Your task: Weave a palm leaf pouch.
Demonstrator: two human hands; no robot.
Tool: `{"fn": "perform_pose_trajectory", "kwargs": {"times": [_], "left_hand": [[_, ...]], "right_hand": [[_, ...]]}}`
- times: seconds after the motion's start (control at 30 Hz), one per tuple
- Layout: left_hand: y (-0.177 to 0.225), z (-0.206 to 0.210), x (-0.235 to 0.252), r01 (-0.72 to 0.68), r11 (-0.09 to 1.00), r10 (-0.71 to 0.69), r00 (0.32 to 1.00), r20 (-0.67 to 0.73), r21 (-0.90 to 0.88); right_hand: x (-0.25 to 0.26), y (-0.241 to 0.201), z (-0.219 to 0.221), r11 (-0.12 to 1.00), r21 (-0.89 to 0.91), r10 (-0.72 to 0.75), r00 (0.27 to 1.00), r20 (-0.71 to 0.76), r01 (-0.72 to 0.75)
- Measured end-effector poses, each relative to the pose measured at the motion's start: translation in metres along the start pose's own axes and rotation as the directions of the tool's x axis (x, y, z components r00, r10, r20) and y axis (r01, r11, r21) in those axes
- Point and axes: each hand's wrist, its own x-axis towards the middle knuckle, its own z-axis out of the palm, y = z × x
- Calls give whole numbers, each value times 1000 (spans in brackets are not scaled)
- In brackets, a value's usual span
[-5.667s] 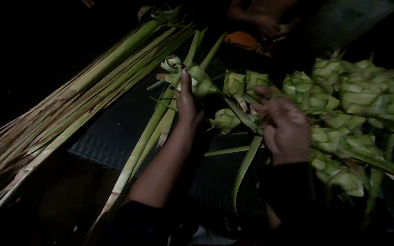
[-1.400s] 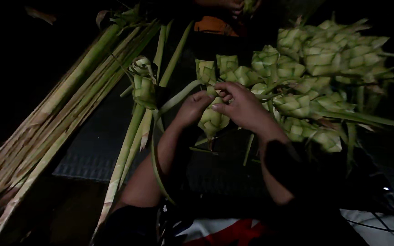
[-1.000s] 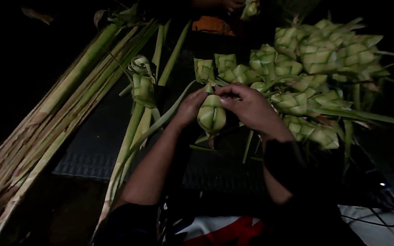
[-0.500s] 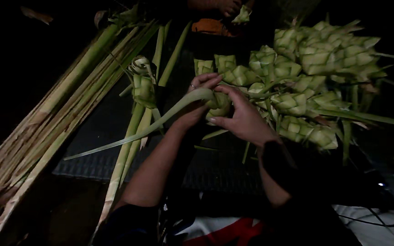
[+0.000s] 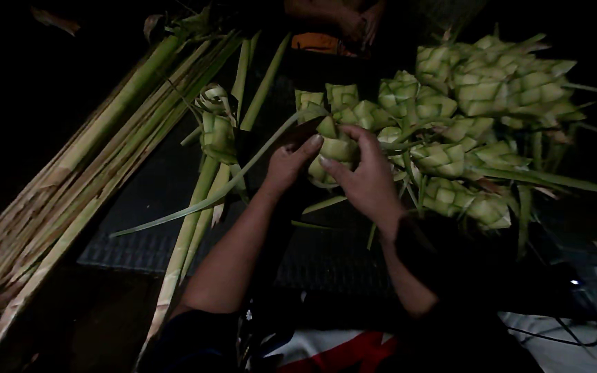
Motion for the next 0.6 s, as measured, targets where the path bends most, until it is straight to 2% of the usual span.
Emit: {"fn": "perform_pose_trajectory", "kwargs": {"times": [0.07, 0.13, 0.2, 0.23, 0.33, 0.5, 0.6], "left_hand": [[4, 1, 0, 46, 999, -45, 999, 27, -20], [-2, -3, 5, -6, 1000, 9, 993, 114, -26], [-5, -9, 9, -56, 996, 39, 972, 233, 67], [-3, -10, 9, -46, 988, 5, 962, 273, 146], [4, -6, 8, 51, 950, -141, 951, 276, 310], [1, -2, 8, 10, 910, -125, 960, 251, 414], [6, 0, 5, 49, 884, -185, 950, 252, 465]], "right_hand": [[-2, 5, 4, 992, 93, 85, 996, 20, -86], [-3, 10, 8, 976, 170, 135, 990, 28, -138], [-1, 16, 10, 960, 235, 153, 988, 19, -153], [2, 20, 12, 953, 268, 147, 989, 8, -143], [17, 32, 13, 926, 368, 91, 996, -18, -78], [25, 35, -4, 931, 365, 30, 997, -66, -4], [31, 31, -15, 935, 353, -13, 997, -73, 38]]}}
